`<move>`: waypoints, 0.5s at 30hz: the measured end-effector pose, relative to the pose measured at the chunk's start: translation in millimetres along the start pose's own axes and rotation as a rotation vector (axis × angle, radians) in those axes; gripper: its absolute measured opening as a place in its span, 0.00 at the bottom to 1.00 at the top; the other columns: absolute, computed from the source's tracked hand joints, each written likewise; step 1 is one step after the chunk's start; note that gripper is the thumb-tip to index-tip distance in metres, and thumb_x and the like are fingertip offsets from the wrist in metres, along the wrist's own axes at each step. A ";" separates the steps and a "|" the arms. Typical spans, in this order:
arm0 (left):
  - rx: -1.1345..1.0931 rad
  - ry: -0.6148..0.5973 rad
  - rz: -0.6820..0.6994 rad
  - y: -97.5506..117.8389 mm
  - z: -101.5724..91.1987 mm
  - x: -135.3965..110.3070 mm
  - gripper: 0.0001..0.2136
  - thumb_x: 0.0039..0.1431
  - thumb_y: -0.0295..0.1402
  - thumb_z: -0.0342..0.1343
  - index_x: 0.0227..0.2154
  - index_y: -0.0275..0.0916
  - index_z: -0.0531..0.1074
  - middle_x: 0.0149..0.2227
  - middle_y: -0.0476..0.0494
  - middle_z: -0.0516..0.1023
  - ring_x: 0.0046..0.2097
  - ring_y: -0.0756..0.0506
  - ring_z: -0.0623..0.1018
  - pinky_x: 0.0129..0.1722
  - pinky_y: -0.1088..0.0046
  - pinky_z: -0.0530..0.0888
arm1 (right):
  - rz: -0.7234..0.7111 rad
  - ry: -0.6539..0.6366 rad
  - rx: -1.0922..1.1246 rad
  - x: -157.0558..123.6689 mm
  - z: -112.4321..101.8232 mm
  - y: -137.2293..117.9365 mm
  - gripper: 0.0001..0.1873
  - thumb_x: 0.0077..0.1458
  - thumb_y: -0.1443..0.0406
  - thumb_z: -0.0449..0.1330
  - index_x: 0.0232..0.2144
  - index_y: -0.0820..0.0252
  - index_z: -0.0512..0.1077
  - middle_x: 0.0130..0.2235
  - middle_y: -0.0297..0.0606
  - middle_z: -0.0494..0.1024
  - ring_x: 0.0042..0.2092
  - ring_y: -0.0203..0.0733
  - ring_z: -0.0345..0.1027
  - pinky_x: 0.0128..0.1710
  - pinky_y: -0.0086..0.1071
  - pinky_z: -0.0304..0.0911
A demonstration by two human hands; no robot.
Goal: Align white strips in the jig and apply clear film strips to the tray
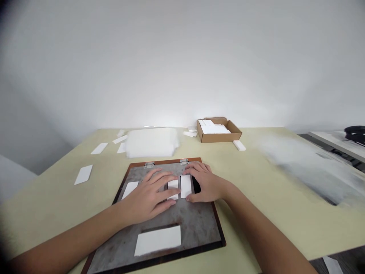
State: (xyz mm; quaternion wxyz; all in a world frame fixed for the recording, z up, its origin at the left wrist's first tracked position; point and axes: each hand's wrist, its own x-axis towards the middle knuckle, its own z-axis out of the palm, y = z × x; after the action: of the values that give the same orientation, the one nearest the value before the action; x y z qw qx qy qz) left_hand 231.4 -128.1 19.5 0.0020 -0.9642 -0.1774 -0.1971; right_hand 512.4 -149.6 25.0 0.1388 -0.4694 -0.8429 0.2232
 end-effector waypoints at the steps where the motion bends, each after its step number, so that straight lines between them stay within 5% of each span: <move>1: -0.006 -0.003 -0.008 0.3 0.4 0.3 0.10 0.73 0.38 0.54 0.51 0.47 0.76 0.61 0.41 0.73 0.64 0.35 0.70 0.67 0.44 0.58 | -0.008 0.006 -0.006 -0.5 0.6 0.9 0.40 0.50 0.51 0.71 0.62 0.51 0.64 0.68 0.46 0.61 0.72 0.61 0.47 0.71 0.57 0.43; 15: -0.049 -0.007 -0.075 -2.1 0.1 2.0 0.11 0.71 0.38 0.54 0.52 0.46 0.74 0.58 0.39 0.74 0.59 0.36 0.72 0.61 0.48 0.64 | -0.003 -0.016 -0.012 -1.1 -6.5 1.1 0.39 0.51 0.49 0.72 0.60 0.50 0.65 0.68 0.45 0.60 0.72 0.59 0.47 0.71 0.56 0.44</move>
State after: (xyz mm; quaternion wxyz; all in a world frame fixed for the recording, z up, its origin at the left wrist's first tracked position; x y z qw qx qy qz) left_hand 232.4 -125.4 20.0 -0.0296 -0.9573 -0.2087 -0.1979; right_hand 516.7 -148.5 30.0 0.1296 -0.4672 -0.8460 0.2218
